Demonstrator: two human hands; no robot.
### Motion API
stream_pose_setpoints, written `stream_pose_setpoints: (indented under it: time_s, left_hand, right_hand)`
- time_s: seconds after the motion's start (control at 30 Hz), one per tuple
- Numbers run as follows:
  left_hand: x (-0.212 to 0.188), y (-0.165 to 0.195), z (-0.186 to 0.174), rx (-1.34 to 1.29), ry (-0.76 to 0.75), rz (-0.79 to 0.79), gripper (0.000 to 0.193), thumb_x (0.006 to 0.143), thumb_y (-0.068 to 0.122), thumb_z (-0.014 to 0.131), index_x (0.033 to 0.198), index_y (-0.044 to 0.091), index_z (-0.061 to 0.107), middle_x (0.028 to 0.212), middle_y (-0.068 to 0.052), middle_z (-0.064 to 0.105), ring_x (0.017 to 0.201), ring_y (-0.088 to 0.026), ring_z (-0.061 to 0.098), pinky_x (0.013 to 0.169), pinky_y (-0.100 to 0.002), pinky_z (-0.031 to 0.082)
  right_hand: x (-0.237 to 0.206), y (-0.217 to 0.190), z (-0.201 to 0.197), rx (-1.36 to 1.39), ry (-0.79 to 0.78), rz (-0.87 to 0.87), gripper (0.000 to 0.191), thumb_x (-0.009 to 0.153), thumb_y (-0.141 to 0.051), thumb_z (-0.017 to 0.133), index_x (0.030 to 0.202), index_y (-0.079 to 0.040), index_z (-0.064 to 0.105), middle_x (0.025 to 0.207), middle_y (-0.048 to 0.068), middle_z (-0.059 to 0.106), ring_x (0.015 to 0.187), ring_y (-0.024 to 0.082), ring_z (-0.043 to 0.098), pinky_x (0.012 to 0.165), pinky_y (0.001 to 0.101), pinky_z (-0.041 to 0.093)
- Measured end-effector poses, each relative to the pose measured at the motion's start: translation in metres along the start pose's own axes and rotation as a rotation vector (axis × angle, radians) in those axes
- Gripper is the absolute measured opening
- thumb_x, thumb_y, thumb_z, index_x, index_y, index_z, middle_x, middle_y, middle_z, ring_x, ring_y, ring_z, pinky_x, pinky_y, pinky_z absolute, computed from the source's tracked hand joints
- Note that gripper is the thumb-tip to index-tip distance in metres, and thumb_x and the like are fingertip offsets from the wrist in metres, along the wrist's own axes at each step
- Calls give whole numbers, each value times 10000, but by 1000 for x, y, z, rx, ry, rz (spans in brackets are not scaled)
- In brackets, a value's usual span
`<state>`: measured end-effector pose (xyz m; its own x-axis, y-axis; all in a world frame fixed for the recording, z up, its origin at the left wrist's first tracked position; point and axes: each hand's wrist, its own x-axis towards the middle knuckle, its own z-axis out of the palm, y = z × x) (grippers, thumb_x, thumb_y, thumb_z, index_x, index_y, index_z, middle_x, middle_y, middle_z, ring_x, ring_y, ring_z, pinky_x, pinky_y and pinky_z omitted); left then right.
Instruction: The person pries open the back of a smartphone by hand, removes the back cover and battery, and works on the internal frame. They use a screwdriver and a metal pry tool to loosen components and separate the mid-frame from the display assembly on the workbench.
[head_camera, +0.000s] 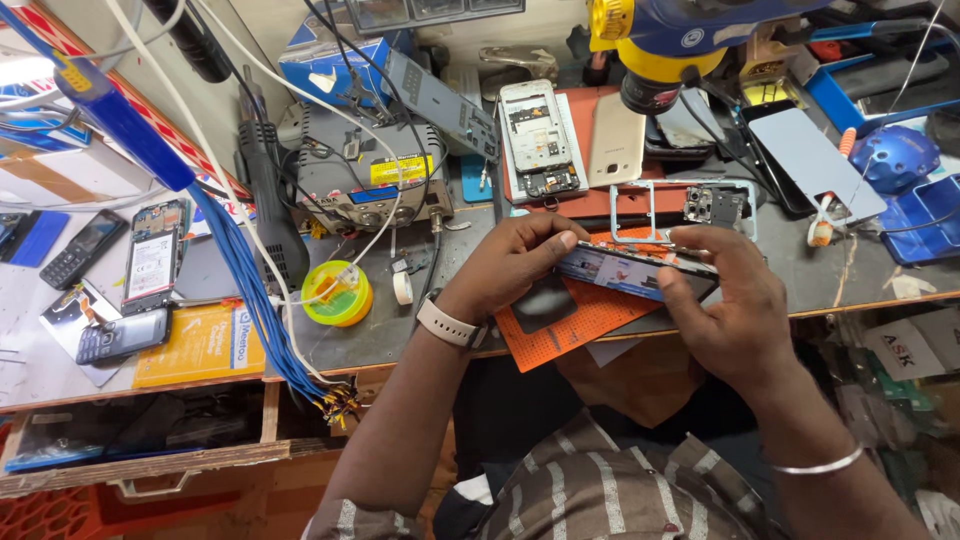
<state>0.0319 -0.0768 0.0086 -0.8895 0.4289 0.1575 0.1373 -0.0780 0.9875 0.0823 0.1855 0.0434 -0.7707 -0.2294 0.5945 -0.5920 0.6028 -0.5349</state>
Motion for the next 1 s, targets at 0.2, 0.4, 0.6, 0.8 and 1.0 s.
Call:
stream_pose_setpoints:
  time_s: [0.2, 0.4, 0.6, 0.8, 1.0]
  left_hand:
    - [-1, 1, 0, 31, 6, 4, 316, 1054, 274, 593, 1102, -5, 733, 966, 0, 710, 899, -58, 617, 847, -252, 533]
    - [2, -4, -4, 9, -19, -2, 324, 1052, 269, 602, 1100, -15, 751, 933, 9, 714, 865, -50, 599, 815, -250, 523]
    - [1, -7, -7, -47, -38, -12, 337, 1041, 276, 621, 1137, -18, 754, 980, -3, 744, 908, -53, 630, 858, -250, 538]
    - [1, -6, -8, -23, -47, 19, 340, 1038, 276, 629, 1144, -22, 756, 987, -18, 746, 908, -60, 629, 856, -253, 535]
    - [-2, -4, -8, -41, -40, 11, 344, 1031, 281, 633, 1136, -22, 759, 988, -25, 752, 908, -68, 640, 853, -252, 537]
  right_hand:
    - [24, -6, 8, -60, -59, -208, 306, 936, -136, 689, 1211, -13, 635, 1194, 170, 685, 1130, 340, 673, 985, 432, 537]
    - [22, -9, 18, 22, -37, -144, 149, 961, -94, 649, 1094, -27, 641, 1154, 137, 717, 1055, 290, 724, 921, 391, 578]
    - [20, -11, 20, -52, -41, -200, 105, 932, -81, 660, 1021, -44, 619, 1106, 105, 732, 1006, 283, 731, 889, 392, 579]
    - [20, -14, 21, -70, -47, -172, 113, 916, -87, 671, 1007, -48, 617, 1116, 109, 732, 966, 279, 733, 834, 386, 580]
    - [21, -15, 18, -73, -89, -201, 134, 879, -74, 669, 992, -44, 604, 1154, 131, 723, 961, 292, 735, 815, 381, 590]
